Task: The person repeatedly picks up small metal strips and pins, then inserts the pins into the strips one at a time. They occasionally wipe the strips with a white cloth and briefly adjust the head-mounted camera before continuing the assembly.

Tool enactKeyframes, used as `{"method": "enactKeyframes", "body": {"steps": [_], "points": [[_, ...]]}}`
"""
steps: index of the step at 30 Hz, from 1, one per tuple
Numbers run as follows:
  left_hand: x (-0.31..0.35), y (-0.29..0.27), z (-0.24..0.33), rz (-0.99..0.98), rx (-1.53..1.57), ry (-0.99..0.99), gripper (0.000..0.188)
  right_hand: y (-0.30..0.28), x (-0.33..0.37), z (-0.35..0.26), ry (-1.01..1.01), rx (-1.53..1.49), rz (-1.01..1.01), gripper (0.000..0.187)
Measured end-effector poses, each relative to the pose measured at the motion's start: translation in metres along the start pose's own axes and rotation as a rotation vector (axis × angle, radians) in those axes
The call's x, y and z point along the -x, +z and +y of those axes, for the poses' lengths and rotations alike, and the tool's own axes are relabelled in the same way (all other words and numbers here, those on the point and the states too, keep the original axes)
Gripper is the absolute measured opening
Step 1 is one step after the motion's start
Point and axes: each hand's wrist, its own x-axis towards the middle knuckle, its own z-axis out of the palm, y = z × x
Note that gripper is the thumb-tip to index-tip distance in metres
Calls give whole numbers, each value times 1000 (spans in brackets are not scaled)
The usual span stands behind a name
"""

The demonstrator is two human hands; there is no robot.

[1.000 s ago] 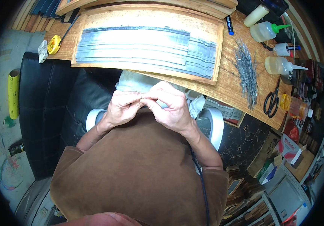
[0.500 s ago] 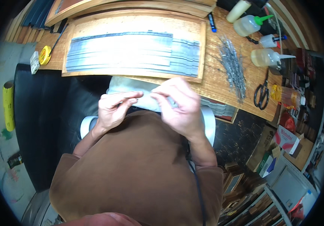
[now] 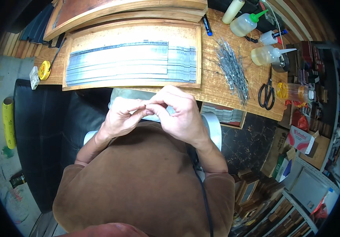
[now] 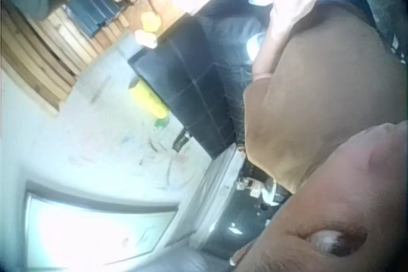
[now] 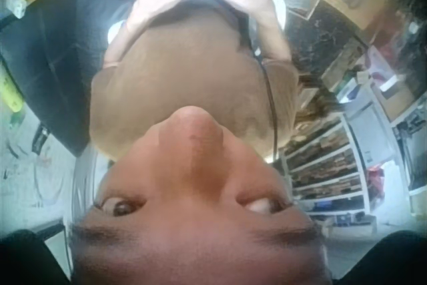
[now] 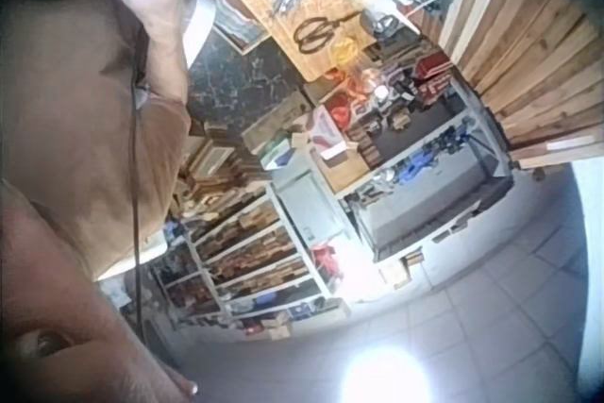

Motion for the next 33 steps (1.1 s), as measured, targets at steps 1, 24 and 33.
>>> {"method": "enactKeyframes", "body": {"steps": [1, 24, 33], "points": [[-1, -2, 1, -17, -19, -12, 26, 3, -1, 4, -39, 12, 4, 11], [-2, -16, -12, -371, 218, -477, 17, 51, 40, 42, 353, -422, 188, 7], [-10, -10, -59, -269, 669, -688, 23, 65, 37, 95, 637, -896, 180, 15]]}}
